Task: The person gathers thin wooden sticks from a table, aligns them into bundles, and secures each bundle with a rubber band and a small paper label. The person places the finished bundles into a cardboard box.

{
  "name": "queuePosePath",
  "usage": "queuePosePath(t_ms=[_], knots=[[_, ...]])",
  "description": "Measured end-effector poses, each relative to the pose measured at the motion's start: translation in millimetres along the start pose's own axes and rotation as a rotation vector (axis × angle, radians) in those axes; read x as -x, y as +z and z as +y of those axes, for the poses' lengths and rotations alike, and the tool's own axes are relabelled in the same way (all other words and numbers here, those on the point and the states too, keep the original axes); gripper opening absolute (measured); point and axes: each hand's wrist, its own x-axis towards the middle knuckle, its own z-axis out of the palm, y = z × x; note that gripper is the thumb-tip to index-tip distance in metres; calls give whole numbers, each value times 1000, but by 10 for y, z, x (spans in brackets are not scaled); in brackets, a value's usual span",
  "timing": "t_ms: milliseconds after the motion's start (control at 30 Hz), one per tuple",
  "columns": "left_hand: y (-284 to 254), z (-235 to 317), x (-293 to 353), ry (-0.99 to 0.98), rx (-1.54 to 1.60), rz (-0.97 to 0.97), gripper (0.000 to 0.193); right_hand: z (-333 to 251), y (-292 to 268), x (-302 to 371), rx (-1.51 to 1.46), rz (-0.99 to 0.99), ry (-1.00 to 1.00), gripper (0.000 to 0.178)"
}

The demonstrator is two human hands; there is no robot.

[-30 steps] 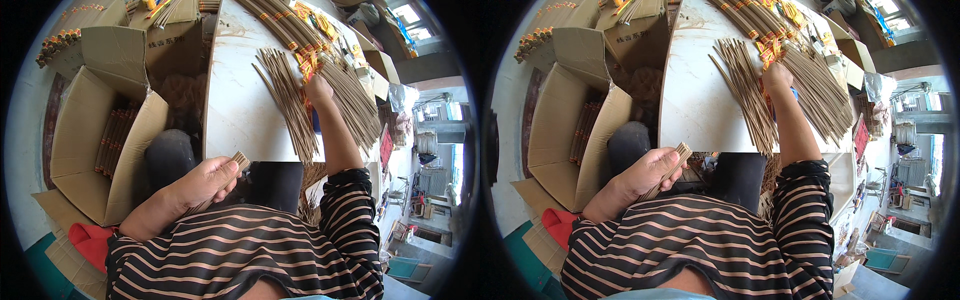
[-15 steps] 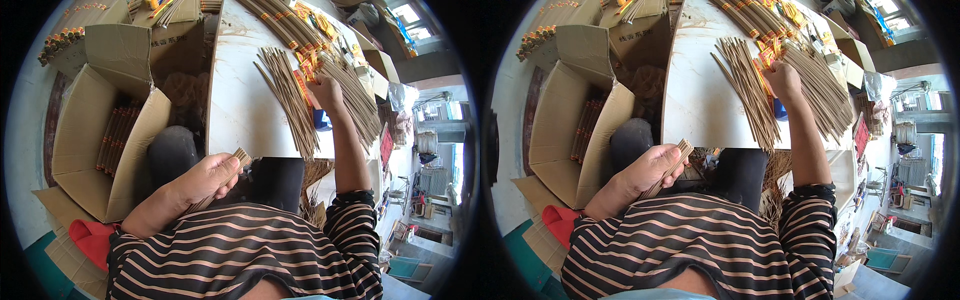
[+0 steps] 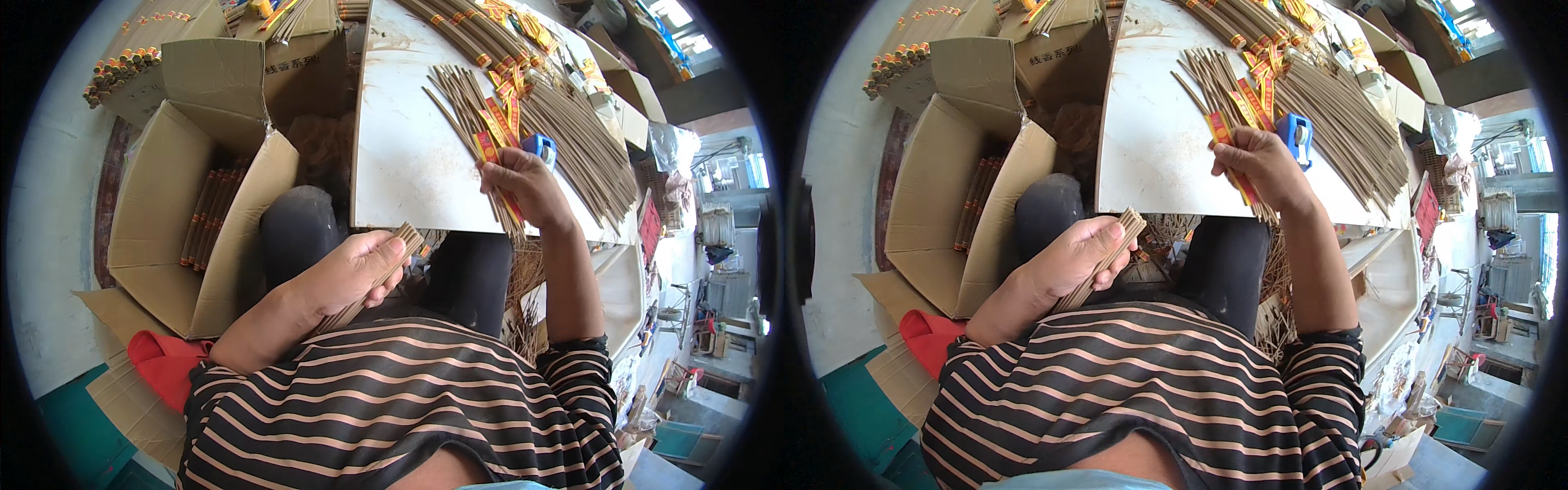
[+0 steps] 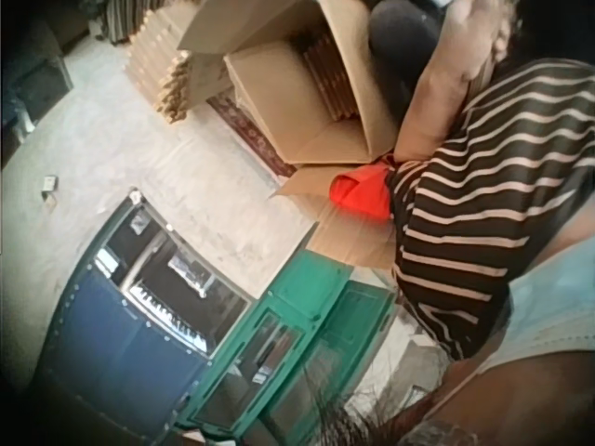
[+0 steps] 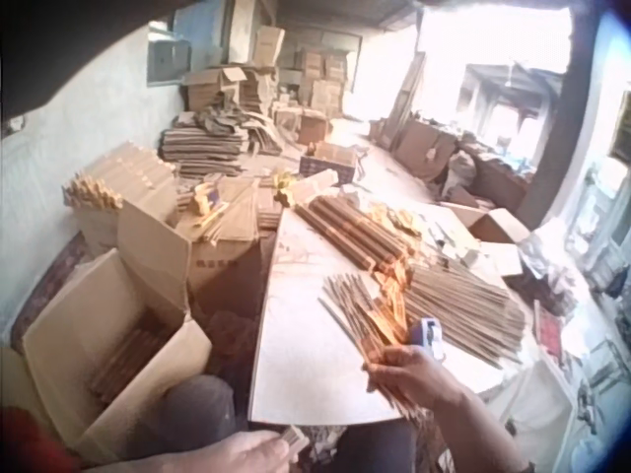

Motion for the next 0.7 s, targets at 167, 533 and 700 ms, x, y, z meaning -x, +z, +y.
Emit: queuePosePath(t_ms=[167,533,700], knots=[[116,17,80,12,-55,43,38,-106,425,587,-53,-84,-115,28],[358,7,192,87,-88,84,34,-136,860,1076,-93,-86,-40,23],[383,-6,210,87,-115,66,38,-91,934,1065,-57,-16,-93,26]])
